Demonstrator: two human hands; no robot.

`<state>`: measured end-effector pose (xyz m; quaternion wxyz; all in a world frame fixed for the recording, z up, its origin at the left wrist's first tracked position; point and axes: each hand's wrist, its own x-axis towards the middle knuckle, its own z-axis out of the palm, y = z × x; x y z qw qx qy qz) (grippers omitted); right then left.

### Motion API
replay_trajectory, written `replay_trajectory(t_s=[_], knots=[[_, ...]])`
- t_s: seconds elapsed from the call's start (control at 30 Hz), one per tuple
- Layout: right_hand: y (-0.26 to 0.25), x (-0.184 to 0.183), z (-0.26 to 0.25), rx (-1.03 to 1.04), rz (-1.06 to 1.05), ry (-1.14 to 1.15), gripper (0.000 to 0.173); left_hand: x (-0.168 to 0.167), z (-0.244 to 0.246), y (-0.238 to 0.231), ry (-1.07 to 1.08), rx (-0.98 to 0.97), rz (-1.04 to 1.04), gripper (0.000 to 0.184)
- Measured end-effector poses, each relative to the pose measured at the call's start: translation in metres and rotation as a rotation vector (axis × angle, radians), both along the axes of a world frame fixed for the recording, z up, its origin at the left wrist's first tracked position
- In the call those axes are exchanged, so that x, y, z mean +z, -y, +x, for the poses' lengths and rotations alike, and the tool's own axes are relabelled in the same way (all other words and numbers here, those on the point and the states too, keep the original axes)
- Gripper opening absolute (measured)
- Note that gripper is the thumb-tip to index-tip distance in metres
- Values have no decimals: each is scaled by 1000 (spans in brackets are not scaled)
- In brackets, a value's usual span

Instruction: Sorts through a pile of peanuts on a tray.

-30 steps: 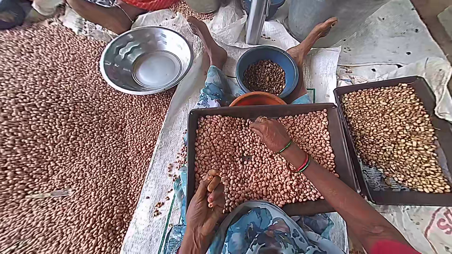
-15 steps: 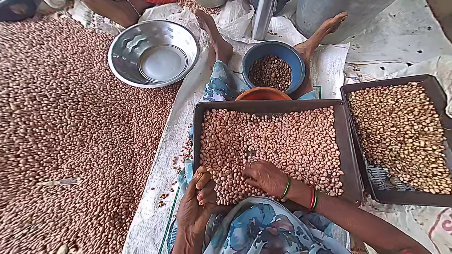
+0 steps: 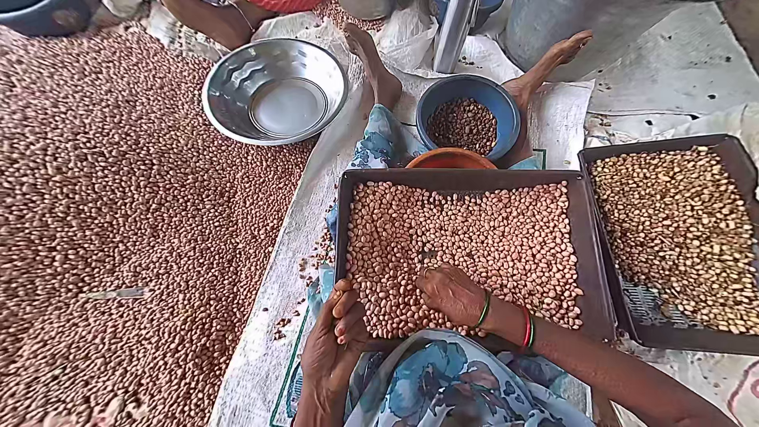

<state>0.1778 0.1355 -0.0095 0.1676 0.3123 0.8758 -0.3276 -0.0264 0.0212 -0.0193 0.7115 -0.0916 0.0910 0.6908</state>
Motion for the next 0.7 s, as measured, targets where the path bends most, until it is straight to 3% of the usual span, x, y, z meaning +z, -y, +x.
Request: replay_trajectory(t_s=[0.07, 0.13, 0.2, 0.27, 0.37, 0.43, 0.5, 0.63, 0.7], knots=[[-16, 13, 6, -106, 22, -6, 27, 2, -3, -1, -9, 5, 4, 13], [-40, 31, 27, -371, 348, -248, 21, 5, -6, -1, -12, 14, 16, 14], [-69, 61, 47, -572, 614, -423, 38, 6, -9, 1, -8, 26, 35, 15], [-74, 79, 58, -564, 574, -532, 38, 5, -12, 2, 4, 35, 44, 15], [-32, 41, 46, -222, 173, -680, 29, -1, -14, -3, -9, 41, 23, 16], [3, 3, 37, 44, 7, -565, 24, -3, -11, -7, -9, 42, 7, 16], [15, -20, 42, 142, 2, -409, 17, -3, -8, -9, -18, 40, -6, 15], [-37, 4, 77, -96, 41, -19, 33, 1, -5, -12, -48, 19, -2, 19], [-53, 16, 111, -252, 228, -68, 46, 3, 0, -13, -90, -5, 13, 18]])
